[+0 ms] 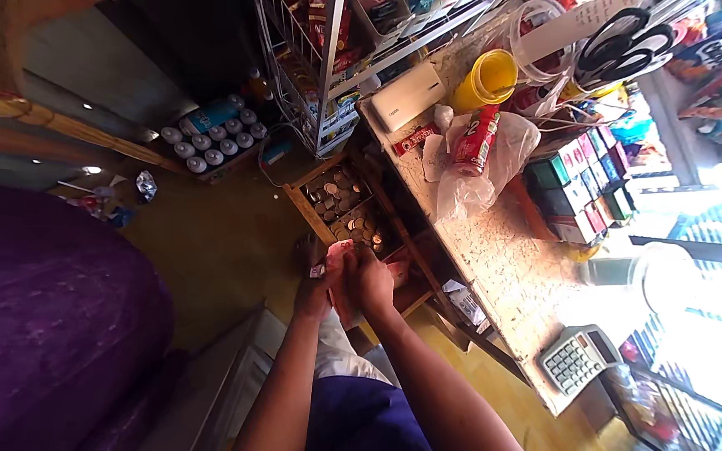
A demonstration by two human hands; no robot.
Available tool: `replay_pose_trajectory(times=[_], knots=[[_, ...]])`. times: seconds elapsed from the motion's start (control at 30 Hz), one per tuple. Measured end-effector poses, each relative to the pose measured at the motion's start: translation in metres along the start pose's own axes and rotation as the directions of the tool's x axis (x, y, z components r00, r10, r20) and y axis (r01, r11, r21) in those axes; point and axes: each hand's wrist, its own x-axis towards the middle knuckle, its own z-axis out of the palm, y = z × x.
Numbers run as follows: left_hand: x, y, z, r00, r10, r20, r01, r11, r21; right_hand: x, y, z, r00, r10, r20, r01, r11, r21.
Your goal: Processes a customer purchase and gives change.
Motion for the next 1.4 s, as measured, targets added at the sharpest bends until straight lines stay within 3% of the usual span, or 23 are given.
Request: replay_pose_trajectory(times=[0.13, 0.3, 0.37, 0.43, 0.5, 0.67, 0.73, 0.8, 0.9, 1.23, 1.4], knots=[[0.006, 0.0, -0.01, 1.0, -0.026, -0.018, 0.027, 0.996, 0.087, 0.01, 0.012, -0.019, 0.978, -0.194, -0.077, 0.197, 0.98, 0.031], [0.006, -0.001, -0.016, 0.998, -0.057, -0.011, 0.058, 0.998, 0.028, 0.056, -0.012, -0.024, 0.988, -0.152, -0.001, 0.145, 0.944, -0.296], [0.008, -0.002, -0.02, 0.998, -0.067, -0.01, 0.067, 0.997, 0.035, 0.067, -0.012, -0.026, 0.988, -0.15, 0.038, 0.154, 0.943, -0.296], [0.012, -0.006, -0.026, 0.998, -0.067, -0.007, 0.067, 0.997, 0.049, 0.066, -0.001, -0.035, 0.974, -0.219, 0.053, 0.224, 0.966, -0.129], [0.015, -0.008, -0.027, 0.998, -0.061, -0.006, 0.061, 0.997, 0.04, 0.063, 0.017, -0.045, 0.952, -0.304, 0.018, 0.297, 0.939, 0.171], [0.012, -0.008, -0.029, 0.998, -0.056, -0.02, 0.056, 0.998, 0.005, 0.056, 0.031, -0.049, 0.963, -0.258, 0.084, 0.138, 0.733, 0.666], [0.012, -0.008, -0.03, 0.999, -0.038, 0.007, 0.038, 0.999, -0.012, 0.059, 0.018, -0.043, 0.967, -0.249, 0.047, 0.183, 0.815, 0.55], [0.012, -0.009, -0.03, 0.999, -0.027, 0.023, 0.028, 0.999, -0.036, 0.063, -0.002, -0.035, 0.966, -0.255, 0.027, 0.242, 0.942, 0.232], [0.012, -0.008, -0.028, 0.999, -0.034, 0.03, 0.035, 0.999, -0.031, 0.072, -0.019, -0.02, 0.957, -0.278, 0.076, 0.285, 0.953, -0.104], [0.014, -0.01, -0.027, 0.999, -0.034, 0.011, 0.034, 0.999, 0.004, 0.079, -0.008, -0.017, 0.916, -0.369, 0.155, 0.397, 0.888, -0.232], [0.013, -0.01, -0.025, 0.998, -0.021, 0.059, 0.022, 1.0, -0.02, 0.079, -0.008, -0.019, 0.926, -0.291, 0.241, 0.353, 0.896, -0.271]])
